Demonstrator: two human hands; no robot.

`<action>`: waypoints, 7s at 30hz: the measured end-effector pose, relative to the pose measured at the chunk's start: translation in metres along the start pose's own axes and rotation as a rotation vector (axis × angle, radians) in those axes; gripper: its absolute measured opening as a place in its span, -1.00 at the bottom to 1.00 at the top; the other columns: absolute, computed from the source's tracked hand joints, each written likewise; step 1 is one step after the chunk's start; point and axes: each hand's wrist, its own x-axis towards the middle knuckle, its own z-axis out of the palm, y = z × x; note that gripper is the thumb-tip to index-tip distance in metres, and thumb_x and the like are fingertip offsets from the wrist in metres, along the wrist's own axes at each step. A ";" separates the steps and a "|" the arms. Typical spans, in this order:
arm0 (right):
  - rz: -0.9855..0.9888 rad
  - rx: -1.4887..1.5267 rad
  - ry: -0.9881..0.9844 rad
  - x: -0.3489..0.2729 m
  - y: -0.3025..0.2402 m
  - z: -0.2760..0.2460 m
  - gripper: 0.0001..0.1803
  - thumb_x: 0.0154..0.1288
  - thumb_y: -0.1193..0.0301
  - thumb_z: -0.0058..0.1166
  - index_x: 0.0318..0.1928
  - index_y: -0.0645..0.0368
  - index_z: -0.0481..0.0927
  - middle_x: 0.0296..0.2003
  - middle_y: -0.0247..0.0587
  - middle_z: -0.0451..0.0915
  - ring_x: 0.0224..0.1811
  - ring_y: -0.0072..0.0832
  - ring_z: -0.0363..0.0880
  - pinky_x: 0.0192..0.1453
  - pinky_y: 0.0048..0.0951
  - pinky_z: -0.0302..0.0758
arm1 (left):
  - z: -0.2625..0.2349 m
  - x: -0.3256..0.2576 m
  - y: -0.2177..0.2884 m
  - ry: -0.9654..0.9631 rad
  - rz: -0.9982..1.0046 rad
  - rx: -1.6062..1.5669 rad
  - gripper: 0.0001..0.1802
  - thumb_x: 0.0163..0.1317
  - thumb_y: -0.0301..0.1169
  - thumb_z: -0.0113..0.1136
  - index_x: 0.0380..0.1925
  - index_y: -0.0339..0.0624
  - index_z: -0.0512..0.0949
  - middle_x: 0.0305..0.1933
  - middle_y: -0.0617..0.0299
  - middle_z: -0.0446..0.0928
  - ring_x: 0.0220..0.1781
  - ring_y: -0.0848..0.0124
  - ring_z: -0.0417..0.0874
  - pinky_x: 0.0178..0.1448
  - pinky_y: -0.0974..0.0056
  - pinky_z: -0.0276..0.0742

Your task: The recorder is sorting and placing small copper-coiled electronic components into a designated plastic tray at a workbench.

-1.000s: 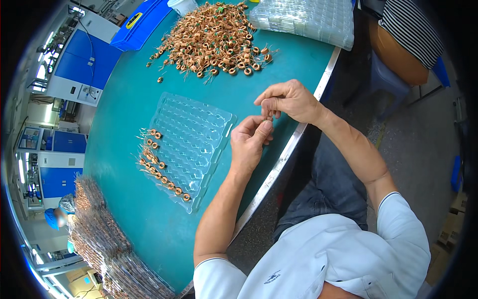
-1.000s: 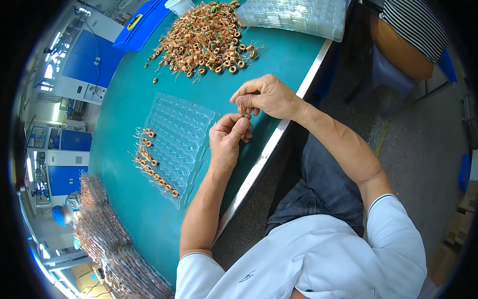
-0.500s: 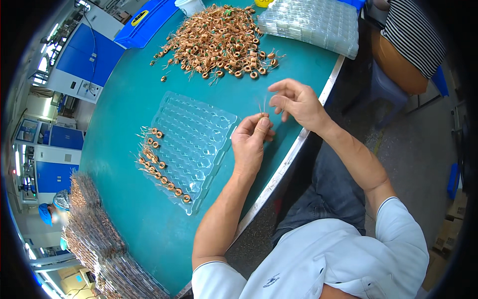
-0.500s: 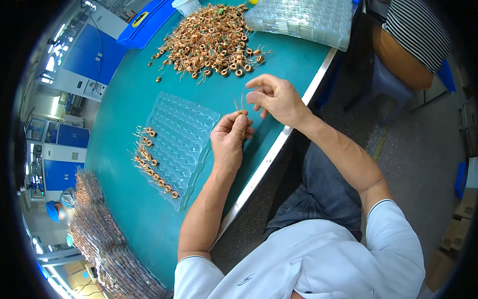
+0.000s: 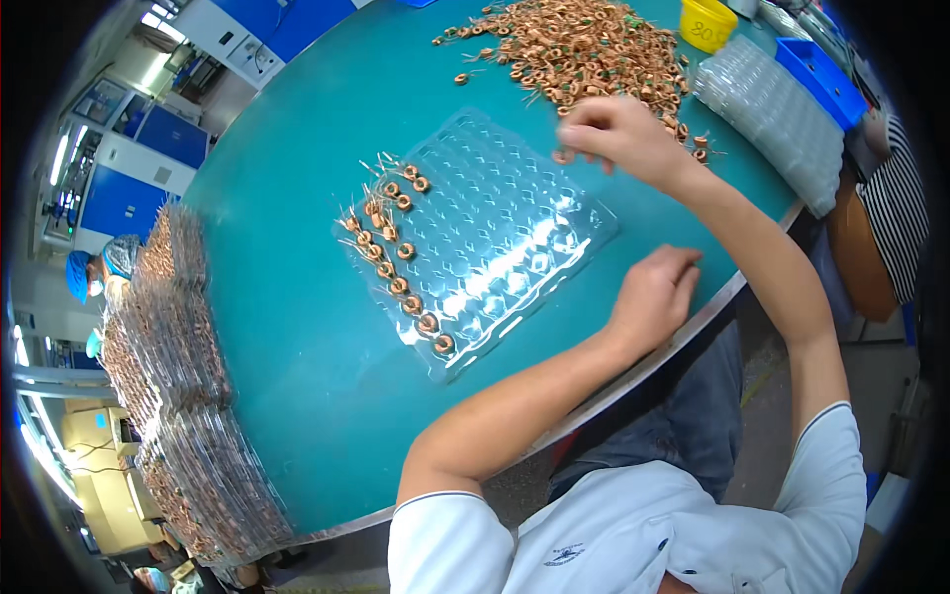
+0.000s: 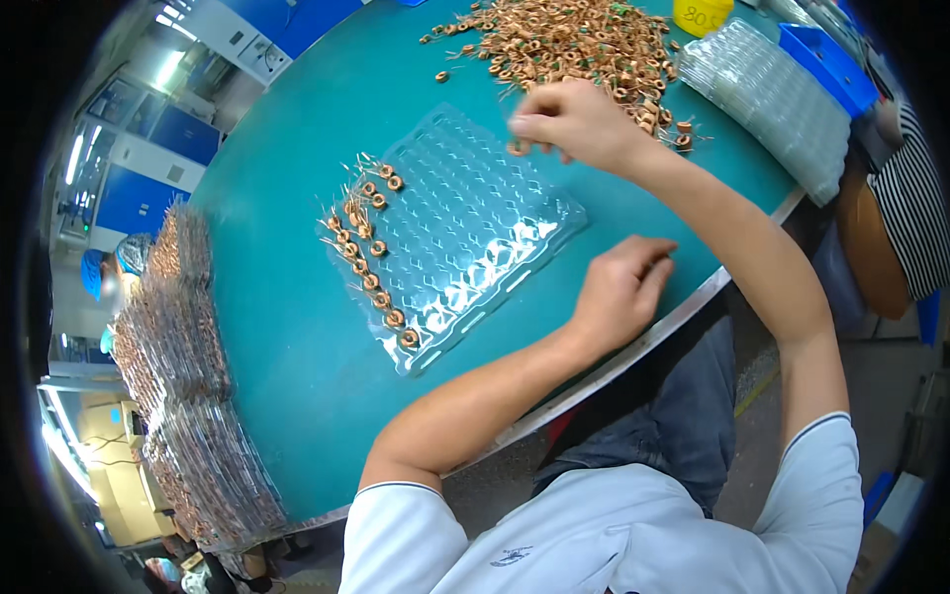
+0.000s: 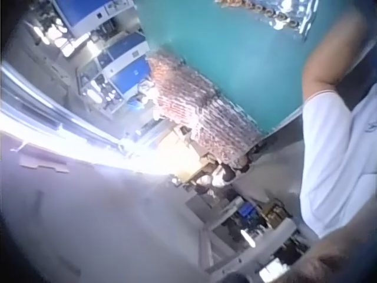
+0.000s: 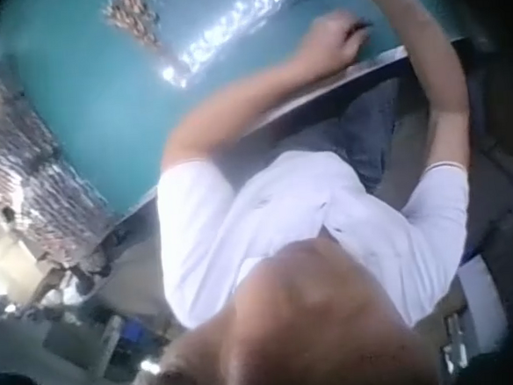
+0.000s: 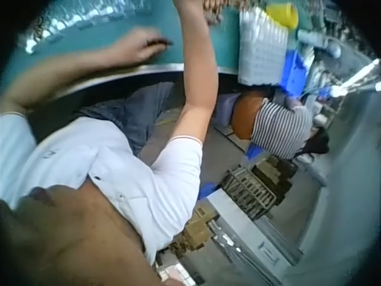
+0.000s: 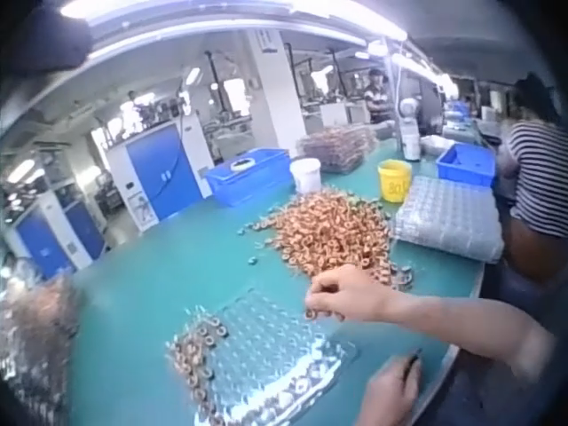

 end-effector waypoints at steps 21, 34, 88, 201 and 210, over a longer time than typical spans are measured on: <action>-0.032 -1.071 0.098 0.092 0.064 0.033 -0.68 0.21 0.18 0.24 -0.11 0.09 0.62 -0.21 -0.09 0.58 -0.05 -0.10 0.58 -0.01 -0.12 0.53 | -0.007 0.018 -0.020 -0.004 -0.035 -0.086 -0.89 0.21 -0.55 0.18 -0.29 -0.33 0.64 -0.33 -0.08 0.61 -0.30 0.02 0.66 -0.19 0.12 0.58; -0.336 -0.949 0.187 -0.029 0.091 -0.061 -0.90 0.19 0.42 0.20 -0.27 0.08 0.60 -0.29 -0.21 0.57 -0.12 -0.23 0.59 -0.08 -0.23 0.55 | 0.018 0.017 0.000 -0.046 -0.111 -0.084 -0.87 0.25 -0.54 0.22 -0.23 -0.34 0.66 -0.40 0.08 0.60 -0.46 0.39 0.62 -0.34 0.32 0.50; 0.020 0.216 0.109 -0.212 0.074 -0.077 -0.63 0.40 0.33 0.17 0.09 0.27 0.49 -0.11 -0.33 0.57 -0.12 -0.63 0.55 -0.09 -0.57 0.52 | 0.052 0.013 0.003 -0.087 -0.455 -0.450 -0.77 0.35 -0.40 0.25 -0.11 -0.33 0.64 -0.35 0.28 0.62 -0.40 0.57 0.55 -0.31 0.43 0.50; 0.235 0.152 0.521 -0.229 0.052 -0.058 -0.71 0.40 0.22 0.19 -0.16 0.23 0.62 -0.56 -0.39 0.55 -0.60 -0.74 0.47 -0.57 -0.68 0.39 | 0.061 0.015 0.012 0.034 -0.045 -0.119 -0.86 0.21 -0.53 0.35 -0.22 -0.24 0.65 -0.26 0.20 0.60 -0.35 0.51 0.60 -0.28 0.42 0.54; 0.035 0.040 0.456 -0.240 0.069 -0.056 -0.72 0.31 0.37 0.27 -0.05 0.26 0.61 -0.52 -0.44 0.52 -0.53 -0.77 0.41 -0.48 -0.66 0.36 | 0.059 0.017 0.013 0.080 -0.049 -0.091 -0.87 0.23 -0.49 0.35 -0.21 -0.22 0.67 -0.18 0.21 0.58 -0.29 0.52 0.57 -0.28 0.44 0.51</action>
